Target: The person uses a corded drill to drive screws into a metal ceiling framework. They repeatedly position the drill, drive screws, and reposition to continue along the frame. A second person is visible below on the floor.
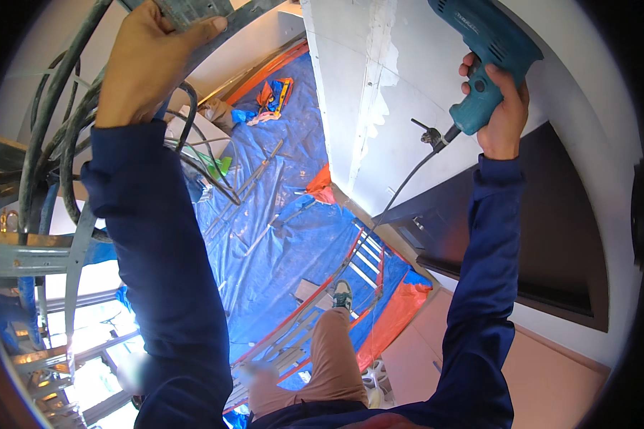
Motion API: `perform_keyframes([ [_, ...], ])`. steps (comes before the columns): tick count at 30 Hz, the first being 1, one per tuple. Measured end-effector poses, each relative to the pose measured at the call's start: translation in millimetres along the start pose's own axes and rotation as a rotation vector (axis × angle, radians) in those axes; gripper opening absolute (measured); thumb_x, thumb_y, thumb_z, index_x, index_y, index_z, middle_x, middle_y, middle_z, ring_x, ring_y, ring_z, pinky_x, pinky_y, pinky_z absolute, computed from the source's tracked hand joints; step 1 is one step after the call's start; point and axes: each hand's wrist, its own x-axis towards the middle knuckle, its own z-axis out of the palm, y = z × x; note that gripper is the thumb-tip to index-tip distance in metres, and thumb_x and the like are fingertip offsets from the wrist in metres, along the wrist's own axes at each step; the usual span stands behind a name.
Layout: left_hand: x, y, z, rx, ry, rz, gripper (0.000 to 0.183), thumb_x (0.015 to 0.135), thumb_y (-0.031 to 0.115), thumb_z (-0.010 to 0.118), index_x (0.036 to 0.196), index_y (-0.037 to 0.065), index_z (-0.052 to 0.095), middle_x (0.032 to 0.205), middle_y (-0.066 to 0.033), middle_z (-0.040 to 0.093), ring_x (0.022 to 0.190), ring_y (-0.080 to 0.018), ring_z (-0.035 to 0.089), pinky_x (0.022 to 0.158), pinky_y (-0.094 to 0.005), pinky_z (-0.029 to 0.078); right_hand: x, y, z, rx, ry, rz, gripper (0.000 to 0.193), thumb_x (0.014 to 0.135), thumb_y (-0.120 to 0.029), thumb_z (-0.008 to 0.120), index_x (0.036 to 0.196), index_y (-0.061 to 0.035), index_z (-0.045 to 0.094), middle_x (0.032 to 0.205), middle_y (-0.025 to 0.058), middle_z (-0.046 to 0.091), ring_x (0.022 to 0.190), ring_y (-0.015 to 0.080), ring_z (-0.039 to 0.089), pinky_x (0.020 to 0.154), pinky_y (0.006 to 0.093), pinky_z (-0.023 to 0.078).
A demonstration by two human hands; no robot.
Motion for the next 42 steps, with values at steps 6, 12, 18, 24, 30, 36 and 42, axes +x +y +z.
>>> perform_keyframes([
  [6, -10, -2, -2, 0.057, 0.057, -0.019, 0.036, 0.086, 0.016, 0.084, 0.114, 0.001, 0.066, 0.108, -0.0112, 0.075, 0.095, -0.0151, 0.071, 0.087, -0.0289, 0.056, 2, 11, -4, 0.006, -0.010, 0.001, 0.042, 0.085, -0.021, 0.070, 0.120, -0.0029, 0.058, 0.097, 0.0161, 0.070, 0.083, 0.0234, 0.069, 0.064, 0.0319, 0.055],
  [12, -13, 9, 0, 0.170, 0.078, -0.060, 0.039, 0.085, 0.019, 0.086, 0.114, 0.002, 0.065, 0.105, -0.0100, 0.075, 0.088, -0.0137, 0.071, 0.081, -0.0254, 0.054, 1, 9, -6, 0.028, -0.059, -0.034, 0.042, 0.084, -0.024, 0.071, 0.118, -0.0041, 0.059, 0.097, 0.0153, 0.070, 0.083, 0.0232, 0.069, 0.064, 0.0314, 0.055],
  [18, -23, 20, 10, 0.096, 0.108, -0.012, 0.040, 0.086, 0.020, 0.085, 0.115, 0.002, 0.065, 0.104, -0.0093, 0.075, 0.089, -0.0119, 0.070, 0.079, -0.0228, 0.053, 6, 6, -4, -0.015, -0.068, -0.007, 0.043, 0.084, -0.027, 0.071, 0.119, -0.0050, 0.059, 0.098, 0.0146, 0.070, 0.084, 0.0226, 0.069, 0.064, 0.0306, 0.056],
  [24, -22, 15, 5, 0.007, 0.147, -0.034, 0.040, 0.092, 0.029, 0.079, 0.120, 0.003, 0.065, 0.109, -0.0104, 0.074, 0.099, -0.0160, 0.071, 0.090, -0.0275, 0.054, 5, 7, -5, 0.005, -0.089, -0.015, 0.042, 0.085, -0.027, 0.070, 0.119, -0.0055, 0.059, 0.098, 0.0143, 0.070, 0.085, 0.0221, 0.069, 0.064, 0.0304, 0.055],
  [30, -22, 10, 0, -0.121, 0.184, -0.102, 0.039, 0.098, 0.034, 0.072, 0.124, 0.005, 0.067, 0.116, -0.0095, 0.073, 0.110, -0.0169, 0.069, 0.100, -0.0281, 0.050, 14, 2, -17, 0.172, -0.122, 0.152, 0.036, 0.090, -0.023, 0.064, 0.118, -0.0030, 0.058, 0.100, 0.0148, 0.069, 0.089, 0.0221, 0.067, 0.068, 0.0304, 0.054],
  [36, -24, 12, 4, -0.129, 0.198, -0.110, 0.041, 0.098, 0.034, 0.071, 0.127, 0.005, 0.066, 0.117, -0.0092, 0.072, 0.110, -0.0159, 0.068, 0.098, -0.0279, 0.050, 16, 1, -8, 0.119, -0.079, 0.161, 0.035, 0.090, -0.021, 0.066, 0.117, -0.0003, 0.057, 0.098, 0.0153, 0.070, 0.086, 0.0224, 0.068, 0.067, 0.0311, 0.054],
  [42, -20, 10, 1, 0.069, 0.234, -0.012, 0.046, 0.094, 0.035, 0.076, 0.125, 0.002, 0.066, 0.110, -0.0088, 0.072, 0.106, -0.0164, 0.068, 0.094, -0.0276, 0.050, -11, 5, 23, 0.007, 0.044, 0.042, 0.040, 0.085, -0.020, 0.071, 0.119, -0.0009, 0.059, 0.097, 0.0165, 0.071, 0.082, 0.0219, 0.069, 0.064, 0.0310, 0.055],
])
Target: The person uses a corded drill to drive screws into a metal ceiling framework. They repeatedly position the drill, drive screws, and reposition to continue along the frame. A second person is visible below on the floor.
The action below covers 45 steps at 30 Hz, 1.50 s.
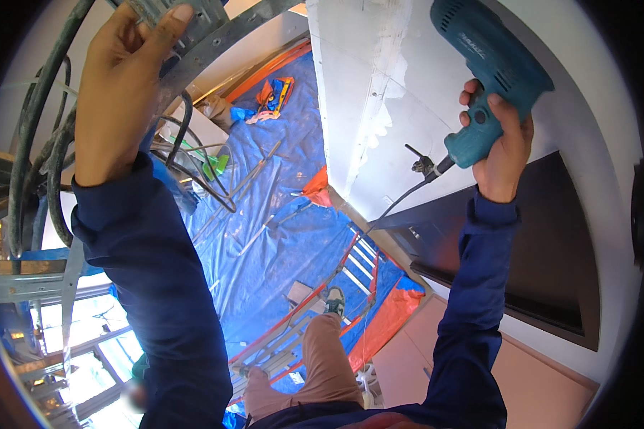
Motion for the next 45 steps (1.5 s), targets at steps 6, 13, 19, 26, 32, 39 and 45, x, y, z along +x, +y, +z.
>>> perform_keyframes([
  [6, -7, 3, 21, 0.402, 0.493, 0.339, 0.058, 0.081, 0.030, 0.089, 0.126, 0.000, 0.068, 0.112, -0.0157, 0.073, 0.103, -0.0217, 0.070, 0.094, -0.0295, 0.051, -5, -1, -6, 0.019, -0.015, 0.002, 0.043, 0.084, -0.021, 0.072, 0.121, -0.0018, 0.059, 0.099, 0.0168, 0.071, 0.084, 0.0217, 0.069, 0.065, 0.0308, 0.056],
  [13, -71, 53, 74, 0.347, 0.366, 0.749, 0.031, 0.090, 0.009, 0.074, 0.120, 0.000, 0.070, 0.114, -0.0177, 0.073, 0.106, -0.0284, 0.072, 0.091, -0.0362, 0.055, 14, 4, -28, 0.016, -0.117, -0.034, 0.042, 0.086, -0.025, 0.073, 0.120, -0.0046, 0.060, 0.100, 0.0164, 0.071, 0.085, 0.0226, 0.070, 0.065, 0.0309, 0.057],
  [19, 37, 36, 181, 0.341, 0.206, 0.885, 0.032, 0.082, 0.005, 0.066, 0.113, -0.004, 0.066, 0.099, -0.0232, 0.069, 0.092, -0.0405, 0.066, 0.084, -0.0490, 0.054, 15, 2, -30, 0.063, -0.111, -0.025, 0.040, 0.085, -0.024, 0.073, 0.118, -0.0051, 0.060, 0.099, 0.0173, 0.072, 0.085, 0.0235, 0.070, 0.067, 0.0319, 0.057],
  [26, 122, 38, 229, 0.460, -0.006, 0.730, 0.035, 0.089, 0.016, 0.058, 0.119, -0.001, 0.063, 0.112, -0.0228, 0.065, 0.104, -0.0393, 0.063, 0.092, -0.0484, 0.051, 20, -1, -26, 0.075, -0.128, -0.016, 0.042, 0.083, -0.023, 0.074, 0.118, -0.0044, 0.060, 0.099, 0.0160, 0.072, 0.084, 0.0232, 0.070, 0.067, 0.0333, 0.057],
  [32, 152, 46, 228, 0.243, -0.197, 0.702, 0.039, 0.095, 0.024, 0.055, 0.127, 0.001, 0.057, 0.122, -0.0193, 0.062, 0.110, -0.0350, 0.061, 0.096, -0.0447, 0.051, 20, -2, -26, 0.050, -0.124, -0.038, 0.043, 0.083, -0.023, 0.073, 0.119, -0.0043, 0.060, 0.098, 0.0154, 0.072, 0.083, 0.0229, 0.070, 0.066, 0.0332, 0.056],
  [39, 161, 52, 214, -0.227, -0.443, 0.582, 0.045, 0.102, 0.033, 0.051, 0.136, 0.004, 0.051, 0.133, -0.0152, 0.059, 0.116, -0.0299, 0.059, 0.101, -0.0404, 0.050, 19, 1, -28, 0.065, -0.133, -0.027, 0.043, 0.084, -0.025, 0.072, 0.119, -0.0042, 0.060, 0.099, 0.0159, 0.072, 0.083, 0.0236, 0.070, 0.066, 0.0331, 0.057],
  [45, 169, 50, 210, 0.178, -0.297, 0.690, 0.050, 0.106, 0.039, 0.050, 0.142, 0.005, 0.046, 0.139, -0.0126, 0.057, 0.117, -0.0263, 0.059, 0.103, -0.0353, 0.050, 26, 3, -35, 0.143, -0.156, 0.061, 0.041, 0.087, -0.027, 0.068, 0.120, -0.0045, 0.059, 0.102, 0.0162, 0.071, 0.087, 0.0235, 0.069, 0.068, 0.0319, 0.056],
])
